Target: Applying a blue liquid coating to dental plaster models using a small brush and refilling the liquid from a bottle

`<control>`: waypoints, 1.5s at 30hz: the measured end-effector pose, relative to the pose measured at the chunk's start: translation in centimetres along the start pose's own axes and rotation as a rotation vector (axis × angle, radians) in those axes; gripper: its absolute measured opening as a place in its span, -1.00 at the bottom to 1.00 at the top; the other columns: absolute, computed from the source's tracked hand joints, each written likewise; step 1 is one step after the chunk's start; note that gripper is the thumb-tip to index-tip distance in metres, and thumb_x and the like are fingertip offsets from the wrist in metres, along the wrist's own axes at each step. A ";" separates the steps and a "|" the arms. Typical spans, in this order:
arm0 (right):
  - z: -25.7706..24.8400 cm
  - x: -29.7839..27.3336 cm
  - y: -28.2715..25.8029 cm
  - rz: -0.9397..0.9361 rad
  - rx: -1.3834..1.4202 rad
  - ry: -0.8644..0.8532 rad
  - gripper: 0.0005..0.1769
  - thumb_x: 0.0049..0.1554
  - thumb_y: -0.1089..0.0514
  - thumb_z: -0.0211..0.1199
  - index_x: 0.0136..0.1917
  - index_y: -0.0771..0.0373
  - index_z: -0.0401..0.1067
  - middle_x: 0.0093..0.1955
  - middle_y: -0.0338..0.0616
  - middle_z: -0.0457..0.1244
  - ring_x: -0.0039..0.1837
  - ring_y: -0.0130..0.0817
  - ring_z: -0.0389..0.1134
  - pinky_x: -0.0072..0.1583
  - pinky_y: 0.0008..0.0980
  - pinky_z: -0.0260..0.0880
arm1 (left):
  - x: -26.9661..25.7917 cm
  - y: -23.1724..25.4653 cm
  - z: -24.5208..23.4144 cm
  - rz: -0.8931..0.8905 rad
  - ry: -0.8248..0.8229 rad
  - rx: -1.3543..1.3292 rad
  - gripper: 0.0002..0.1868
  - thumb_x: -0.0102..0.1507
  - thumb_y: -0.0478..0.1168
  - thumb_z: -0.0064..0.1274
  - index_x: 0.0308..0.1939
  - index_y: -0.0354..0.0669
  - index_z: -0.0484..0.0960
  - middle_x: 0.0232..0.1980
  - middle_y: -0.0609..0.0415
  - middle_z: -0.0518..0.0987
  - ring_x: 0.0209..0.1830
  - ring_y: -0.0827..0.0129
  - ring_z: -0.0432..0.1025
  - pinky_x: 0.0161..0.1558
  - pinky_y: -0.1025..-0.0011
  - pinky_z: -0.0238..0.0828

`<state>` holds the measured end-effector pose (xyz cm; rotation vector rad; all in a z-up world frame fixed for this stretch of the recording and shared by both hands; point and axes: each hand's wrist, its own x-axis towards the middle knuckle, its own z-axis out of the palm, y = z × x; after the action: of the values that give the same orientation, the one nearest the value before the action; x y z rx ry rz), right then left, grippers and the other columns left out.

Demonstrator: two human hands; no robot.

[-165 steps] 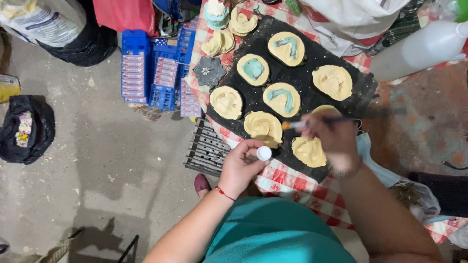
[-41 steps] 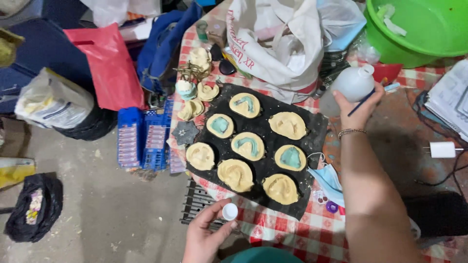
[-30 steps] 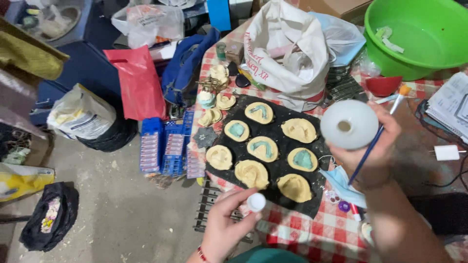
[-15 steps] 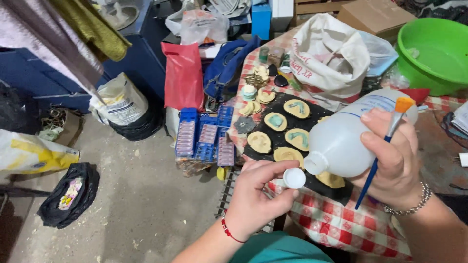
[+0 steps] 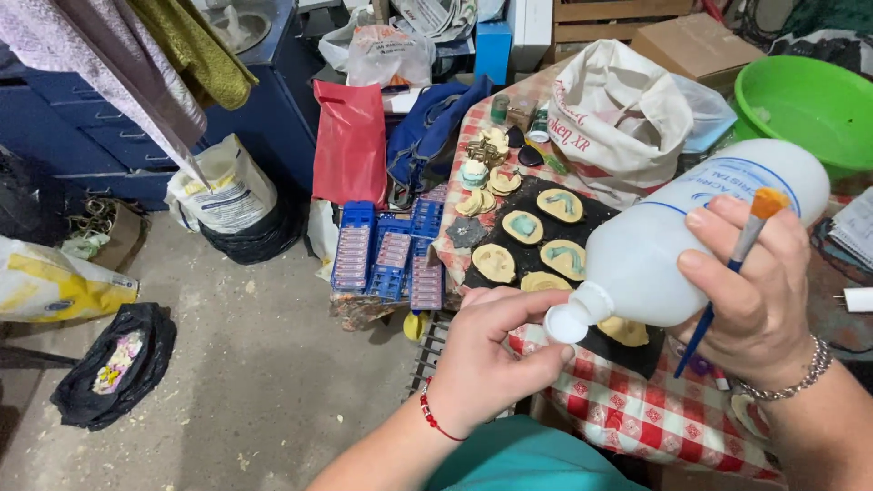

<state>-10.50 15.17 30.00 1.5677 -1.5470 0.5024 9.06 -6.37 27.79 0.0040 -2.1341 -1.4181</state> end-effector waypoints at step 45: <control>-2.9 -9.6 -2.2 1.251 -0.024 -0.154 0.22 -0.38 0.01 0.64 0.48 0.26 0.18 0.48 0.14 0.22 0.45 0.02 0.25 0.41 -0.15 0.18 | -1.1 -6.2 1.3 -0.283 -0.253 -0.357 -0.55 0.13 -0.21 0.35 0.12 -0.01 0.74 0.10 0.11 0.77 0.01 0.46 0.66 0.12 0.45 0.61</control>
<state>-9.04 22.98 23.45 0.4336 -2.5300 1.0120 7.50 -7.66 21.65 -0.0101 -2.1056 -2.0475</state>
